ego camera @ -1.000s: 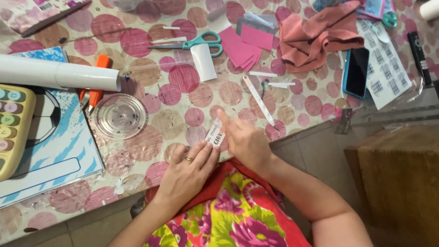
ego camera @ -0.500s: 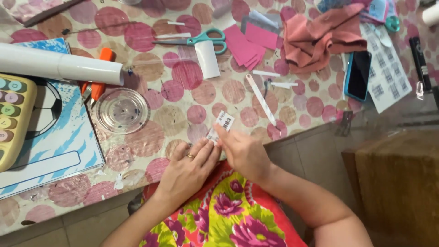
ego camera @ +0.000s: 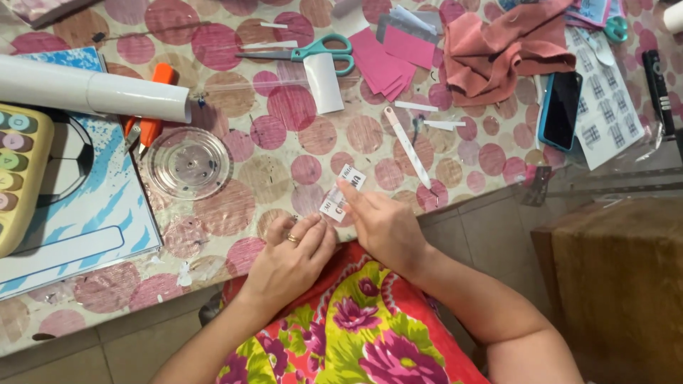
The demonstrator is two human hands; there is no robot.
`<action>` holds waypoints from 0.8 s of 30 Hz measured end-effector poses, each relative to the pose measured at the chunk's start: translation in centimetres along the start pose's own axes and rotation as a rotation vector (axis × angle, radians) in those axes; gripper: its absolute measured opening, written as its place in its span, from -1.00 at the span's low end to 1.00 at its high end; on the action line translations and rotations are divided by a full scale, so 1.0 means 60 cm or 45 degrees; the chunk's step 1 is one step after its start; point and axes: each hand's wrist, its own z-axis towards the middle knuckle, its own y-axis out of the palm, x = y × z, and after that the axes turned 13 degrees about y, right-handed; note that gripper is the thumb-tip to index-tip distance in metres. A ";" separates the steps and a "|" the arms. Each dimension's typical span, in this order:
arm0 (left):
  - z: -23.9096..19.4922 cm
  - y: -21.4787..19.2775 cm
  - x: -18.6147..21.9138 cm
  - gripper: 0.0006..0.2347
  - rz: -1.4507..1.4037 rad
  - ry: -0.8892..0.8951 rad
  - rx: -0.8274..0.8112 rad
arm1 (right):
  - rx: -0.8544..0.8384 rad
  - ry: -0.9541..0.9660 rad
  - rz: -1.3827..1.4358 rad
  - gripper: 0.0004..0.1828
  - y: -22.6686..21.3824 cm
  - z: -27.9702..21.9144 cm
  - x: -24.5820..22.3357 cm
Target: Marking, cutting, and peeling personalized labels at a workstation
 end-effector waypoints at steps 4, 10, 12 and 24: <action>0.005 -0.001 -0.007 -0.77 0.026 0.017 0.039 | 0.012 -0.062 0.047 -0.56 0.000 0.006 0.001; 0.006 -0.004 -0.005 -0.76 0.015 0.009 0.036 | 0.017 -0.076 0.004 -0.54 0.001 0.004 0.002; 0.006 -0.008 -0.001 -0.76 -0.008 0.015 0.028 | 0.044 -0.063 -0.042 -0.55 0.000 -0.006 -0.005; 0.018 -0.016 -0.003 -0.73 0.068 -0.001 -0.016 | 0.007 -0.027 -0.013 -0.55 0.003 0.001 0.015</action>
